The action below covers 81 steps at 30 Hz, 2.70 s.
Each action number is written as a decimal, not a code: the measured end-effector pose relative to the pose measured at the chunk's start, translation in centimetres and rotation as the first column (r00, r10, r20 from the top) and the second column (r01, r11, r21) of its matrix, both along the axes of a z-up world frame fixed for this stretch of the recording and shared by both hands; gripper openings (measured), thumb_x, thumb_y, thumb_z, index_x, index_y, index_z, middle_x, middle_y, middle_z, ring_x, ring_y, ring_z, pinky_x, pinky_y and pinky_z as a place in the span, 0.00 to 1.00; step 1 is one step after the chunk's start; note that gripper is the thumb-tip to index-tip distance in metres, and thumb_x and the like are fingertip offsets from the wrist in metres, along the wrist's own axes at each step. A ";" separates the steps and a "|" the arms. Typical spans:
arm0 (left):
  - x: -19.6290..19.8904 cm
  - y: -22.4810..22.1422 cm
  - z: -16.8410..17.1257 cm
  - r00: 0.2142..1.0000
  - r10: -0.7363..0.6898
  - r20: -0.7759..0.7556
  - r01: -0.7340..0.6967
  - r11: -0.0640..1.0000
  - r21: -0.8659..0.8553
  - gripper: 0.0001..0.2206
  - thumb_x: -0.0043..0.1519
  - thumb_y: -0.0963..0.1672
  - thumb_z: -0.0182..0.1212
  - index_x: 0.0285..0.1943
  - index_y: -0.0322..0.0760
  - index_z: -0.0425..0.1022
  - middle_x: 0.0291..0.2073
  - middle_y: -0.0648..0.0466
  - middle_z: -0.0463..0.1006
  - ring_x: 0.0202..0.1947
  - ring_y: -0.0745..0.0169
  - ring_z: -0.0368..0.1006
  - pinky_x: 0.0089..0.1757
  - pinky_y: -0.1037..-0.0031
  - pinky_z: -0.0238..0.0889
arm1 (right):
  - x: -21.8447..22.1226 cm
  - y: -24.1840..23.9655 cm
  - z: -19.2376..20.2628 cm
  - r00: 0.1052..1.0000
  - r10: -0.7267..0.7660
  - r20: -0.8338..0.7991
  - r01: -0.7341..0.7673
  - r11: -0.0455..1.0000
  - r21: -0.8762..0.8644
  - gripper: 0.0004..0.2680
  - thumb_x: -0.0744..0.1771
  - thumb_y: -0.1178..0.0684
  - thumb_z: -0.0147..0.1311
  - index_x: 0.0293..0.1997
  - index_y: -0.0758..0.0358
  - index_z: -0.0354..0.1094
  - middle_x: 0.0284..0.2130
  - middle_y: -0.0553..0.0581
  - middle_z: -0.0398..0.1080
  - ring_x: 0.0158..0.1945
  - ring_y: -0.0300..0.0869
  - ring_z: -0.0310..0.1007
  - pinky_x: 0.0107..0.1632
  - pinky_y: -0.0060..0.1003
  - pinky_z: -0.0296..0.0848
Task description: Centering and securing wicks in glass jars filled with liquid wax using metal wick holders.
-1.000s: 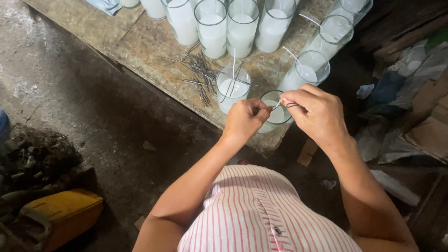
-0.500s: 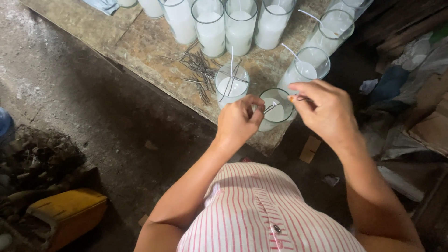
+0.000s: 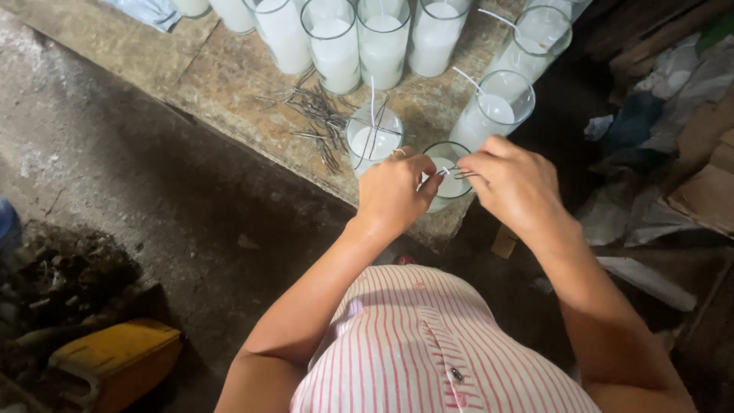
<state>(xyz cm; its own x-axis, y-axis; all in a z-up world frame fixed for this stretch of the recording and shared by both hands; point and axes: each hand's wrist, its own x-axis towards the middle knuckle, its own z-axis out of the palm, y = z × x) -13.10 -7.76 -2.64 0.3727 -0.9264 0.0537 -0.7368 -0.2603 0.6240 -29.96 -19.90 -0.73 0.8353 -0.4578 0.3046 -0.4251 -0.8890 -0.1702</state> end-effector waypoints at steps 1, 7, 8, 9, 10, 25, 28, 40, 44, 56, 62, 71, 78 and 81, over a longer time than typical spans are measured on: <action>0.1 0.0 -0.1 1.000 -0.005 0.001 0.005 1.000 -0.002 0.08 0.60 0.50 0.62 0.40 0.47 0.82 0.28 0.54 0.78 0.30 0.41 0.81 0.34 0.53 0.76 | 0.2 0.1 -0.1 1.000 -0.005 0.001 0.005 1.000 -0.002 0.01 0.67 0.49 0.61 0.39 0.45 0.78 0.33 0.48 0.73 0.35 0.50 0.76 0.36 0.43 0.75; 0.6 0.4 -0.1 0.999 -0.039 0.034 0.039 0.999 -0.003 0.08 0.60 0.50 0.61 0.39 0.48 0.80 0.28 0.57 0.76 0.30 0.42 0.81 0.33 0.54 0.77 | 0.5 0.4 0.6 0.999 -0.004 -0.037 0.003 1.000 -0.009 0.02 0.68 0.49 0.60 0.39 0.46 0.78 0.33 0.48 0.72 0.35 0.50 0.77 0.36 0.43 0.76; 0.7 0.9 0.6 0.999 -0.029 0.018 0.029 1.000 0.005 0.08 0.60 0.49 0.61 0.42 0.47 0.81 0.29 0.55 0.77 0.31 0.41 0.81 0.34 0.53 0.76 | 0.2 0.4 1.2 0.999 -0.034 -0.032 0.035 0.998 0.044 0.04 0.68 0.49 0.60 0.44 0.45 0.77 0.34 0.49 0.72 0.38 0.51 0.77 0.37 0.46 0.76; 0.7 1.4 1.3 1.000 -0.022 -0.002 0.022 1.000 0.016 0.10 0.61 0.49 0.62 0.45 0.46 0.81 0.29 0.54 0.77 0.32 0.41 0.82 0.35 0.53 0.76 | -0.4 0.5 1.8 0.997 -0.068 -0.032 0.070 0.992 0.100 0.07 0.67 0.48 0.60 0.50 0.45 0.76 0.34 0.50 0.72 0.41 0.53 0.77 0.37 0.48 0.76; 0.6 2.2 2.2 1.000 -0.024 -0.005 0.024 1.000 0.016 0.10 0.61 0.49 0.62 0.45 0.46 0.81 0.29 0.54 0.77 0.32 0.41 0.82 0.35 0.53 0.76 | -0.8 0.8 2.8 0.997 -0.070 -0.035 0.074 0.992 0.101 0.07 0.67 0.48 0.60 0.50 0.45 0.76 0.34 0.50 0.72 0.41 0.53 0.77 0.37 0.48 0.76; 2.8 3.4 7.3 0.819 -0.290 -0.496 0.063 0.903 -0.425 0.04 0.63 0.38 0.64 0.43 0.34 0.83 0.38 0.52 0.85 0.35 0.67 0.79 0.38 0.79 0.72 | -0.8 5.9 7.5 0.990 -0.020 0.142 -0.045 0.895 0.443 0.12 0.66 0.58 0.60 0.55 0.60 0.74 0.36 0.52 0.73 0.35 0.40 0.72 0.43 0.34 0.69; 3.9 3.2 6.6 0.802 -0.238 -0.548 0.027 0.931 -0.365 0.03 0.63 0.38 0.64 0.43 0.33 0.82 0.33 0.54 0.85 0.28 0.71 0.79 0.34 0.81 0.74 | -1.7 6.0 7.1 0.970 -0.156 0.186 0.014 0.801 0.598 0.10 0.66 0.59 0.61 0.52 0.65 0.75 0.38 0.54 0.77 0.38 0.36 0.76 0.42 0.27 0.73; 4.9 1.4 3.9 0.872 -0.335 -0.356 0.150 0.876 -0.458 0.05 0.62 0.39 0.66 0.45 0.32 0.81 0.40 0.50 0.85 0.40 0.61 0.82 0.43 0.75 0.76 | -0.5 7.4 4.8 0.927 -0.204 0.316 0.081 0.929 0.360 0.02 0.69 0.66 0.56 0.42 0.70 0.74 0.35 0.58 0.75 0.37 0.41 0.74 0.42 0.33 0.69; 5.0 1.1 3.1 0.886 -0.334 -0.322 0.164 0.875 -0.456 0.05 0.63 0.39 0.66 0.45 0.33 0.82 0.40 0.52 0.85 0.39 0.61 0.82 0.42 0.74 0.74 | -0.4 7.4 4.4 0.929 -0.157 0.335 0.059 0.957 0.284 0.02 0.69 0.68 0.56 0.42 0.72 0.73 0.34 0.59 0.74 0.36 0.44 0.74 0.41 0.35 0.69; 4.5 0.8 4.1 0.934 -0.354 0.048 0.310 0.736 -0.602 0.08 0.59 0.39 0.70 0.46 0.38 0.82 0.47 0.47 0.80 0.52 0.40 0.73 0.51 0.56 0.71 | -0.4 7.0 2.7 0.912 -0.198 0.359 0.082 0.946 0.315 0.03 0.69 0.66 0.57 0.44 0.70 0.76 0.31 0.62 0.74 0.34 0.54 0.76 0.30 0.42 0.72; 4.0 0.1 3.6 0.905 -0.382 0.190 0.422 0.735 -0.530 0.06 0.58 0.41 0.69 0.42 0.43 0.83 0.53 0.52 0.76 0.61 0.43 0.66 0.47 0.60 0.66 | 0.0 6.6 1.9 0.918 -0.201 0.343 0.099 0.952 0.291 0.02 0.70 0.64 0.56 0.42 0.67 0.75 0.31 0.62 0.74 0.32 0.56 0.74 0.28 0.44 0.71; 3.9 -2.6 2.0 0.865 -0.402 0.299 0.501 0.710 -0.495 0.03 0.58 0.42 0.70 0.35 0.48 0.82 0.51 0.58 0.75 0.62 0.46 0.65 0.43 0.63 0.64 | -0.2 5.7 0.6 0.924 -0.233 0.304 0.143 0.946 0.291 0.02 0.69 0.63 0.58 0.41 0.68 0.76 0.30 0.64 0.74 0.28 0.55 0.73 0.27 0.43 0.71; 4.0 -3.6 1.1 0.857 -0.449 0.252 0.514 0.729 -0.452 0.04 0.57 0.44 0.71 0.35 0.54 0.81 0.51 0.63 0.75 0.64 0.52 0.64 0.44 0.65 0.64 | -0.6 5.0 -1.2 0.944 -0.257 0.209 0.215 0.955 0.205 0.03 0.69 0.58 0.59 0.38 0.64 0.76 0.27 0.61 0.74 0.27 0.54 0.74 0.26 0.44 0.72; 3.9 -3.3 2.1 0.861 -0.447 0.242 0.508 0.741 -0.440 0.04 0.57 0.43 0.71 0.35 0.52 0.81 0.51 0.63 0.76 0.63 0.52 0.65 0.43 0.65 0.64 | -0.6 4.8 -1.5 0.953 -0.252 0.165 0.220 0.957 0.191 0.03 0.69 0.58 0.58 0.37 0.64 0.75 0.27 0.63 0.73 0.28 0.58 0.74 0.27 0.49 0.72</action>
